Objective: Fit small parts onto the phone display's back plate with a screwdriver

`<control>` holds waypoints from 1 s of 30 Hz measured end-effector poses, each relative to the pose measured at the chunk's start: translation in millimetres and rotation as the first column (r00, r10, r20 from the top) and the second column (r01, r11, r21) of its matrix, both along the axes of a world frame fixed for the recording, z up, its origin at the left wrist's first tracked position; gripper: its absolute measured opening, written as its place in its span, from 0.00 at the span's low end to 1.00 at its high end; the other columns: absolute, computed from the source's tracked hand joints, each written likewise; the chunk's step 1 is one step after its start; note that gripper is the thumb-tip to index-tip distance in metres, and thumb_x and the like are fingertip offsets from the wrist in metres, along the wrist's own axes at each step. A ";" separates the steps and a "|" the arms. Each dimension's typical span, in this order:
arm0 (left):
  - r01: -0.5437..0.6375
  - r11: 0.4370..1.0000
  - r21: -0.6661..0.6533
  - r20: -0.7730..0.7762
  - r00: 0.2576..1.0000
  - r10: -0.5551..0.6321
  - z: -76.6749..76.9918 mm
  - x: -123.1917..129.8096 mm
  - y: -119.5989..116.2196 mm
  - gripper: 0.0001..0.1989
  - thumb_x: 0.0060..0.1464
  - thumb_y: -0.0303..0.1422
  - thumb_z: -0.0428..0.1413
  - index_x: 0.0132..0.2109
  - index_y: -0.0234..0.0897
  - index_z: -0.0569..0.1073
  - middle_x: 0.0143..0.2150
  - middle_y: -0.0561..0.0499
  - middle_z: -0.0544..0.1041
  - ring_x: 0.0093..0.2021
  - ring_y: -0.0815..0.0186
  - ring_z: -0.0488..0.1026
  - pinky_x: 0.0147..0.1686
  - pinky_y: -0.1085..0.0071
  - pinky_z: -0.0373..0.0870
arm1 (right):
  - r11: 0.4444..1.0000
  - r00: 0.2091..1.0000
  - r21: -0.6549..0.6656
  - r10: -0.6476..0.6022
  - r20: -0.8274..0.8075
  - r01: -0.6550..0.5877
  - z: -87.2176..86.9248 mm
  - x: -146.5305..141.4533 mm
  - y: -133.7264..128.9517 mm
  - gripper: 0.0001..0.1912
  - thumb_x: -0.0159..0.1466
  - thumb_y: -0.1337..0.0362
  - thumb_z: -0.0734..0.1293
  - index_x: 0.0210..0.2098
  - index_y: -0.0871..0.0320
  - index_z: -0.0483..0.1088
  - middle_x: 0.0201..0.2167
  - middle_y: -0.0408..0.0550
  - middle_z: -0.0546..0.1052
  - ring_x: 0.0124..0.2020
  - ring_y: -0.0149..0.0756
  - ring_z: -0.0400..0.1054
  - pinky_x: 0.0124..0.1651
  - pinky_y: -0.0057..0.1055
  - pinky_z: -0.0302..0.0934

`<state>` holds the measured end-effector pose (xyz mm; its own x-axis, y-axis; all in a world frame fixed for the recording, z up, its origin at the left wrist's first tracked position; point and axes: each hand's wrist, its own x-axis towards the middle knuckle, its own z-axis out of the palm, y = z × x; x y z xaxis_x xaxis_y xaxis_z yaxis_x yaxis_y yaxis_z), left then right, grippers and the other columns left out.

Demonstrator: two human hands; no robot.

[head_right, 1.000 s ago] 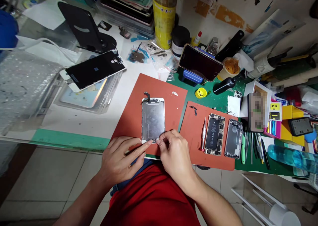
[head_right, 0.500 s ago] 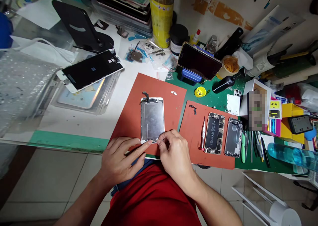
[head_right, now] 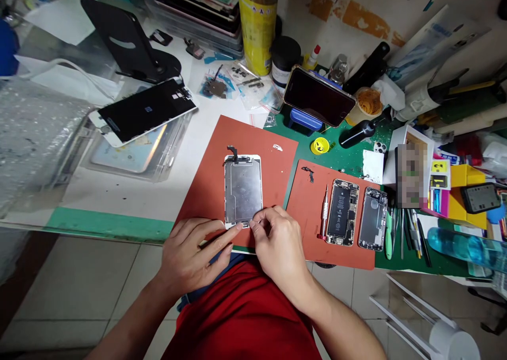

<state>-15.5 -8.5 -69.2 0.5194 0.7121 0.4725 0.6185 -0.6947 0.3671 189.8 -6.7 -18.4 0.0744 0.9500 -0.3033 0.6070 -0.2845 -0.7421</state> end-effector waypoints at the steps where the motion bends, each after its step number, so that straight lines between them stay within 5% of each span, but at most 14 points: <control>1: 0.001 1.000 -0.001 0.000 1.000 -0.001 0.0 0.0 0.0 0.19 0.58 0.24 0.63 0.56 0.37 0.80 0.41 0.45 0.79 0.40 0.54 0.73 0.40 0.58 0.67 | 1.000 1.000 0.001 -0.005 0.003 0.005 -0.3 -0.3 0.1 0.07 0.68 0.70 0.70 0.34 0.54 0.77 0.34 0.42 0.79 0.32 0.35 0.73 0.37 0.31 0.60; 30: 0.003 0.999 0.040 -0.023 1.000 -0.002 -0.5 0.7 0.3 0.18 0.58 0.26 0.62 0.55 0.36 0.80 0.39 0.45 0.80 0.39 0.55 0.74 0.41 0.57 0.68 | 0.995 1.000 0.096 -0.022 -0.022 0.024 -2.4 -2.2 -9.0 0.07 0.70 0.70 0.69 0.35 0.54 0.75 0.34 0.44 0.78 0.34 0.35 0.73 0.39 0.30 0.67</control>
<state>-14.7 -8.2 -69.7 0.5320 0.6914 0.4888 0.6247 -0.7102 0.3246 187.6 -15.8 -20.8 0.0912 0.9730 -0.2120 0.5850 -0.2246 -0.7793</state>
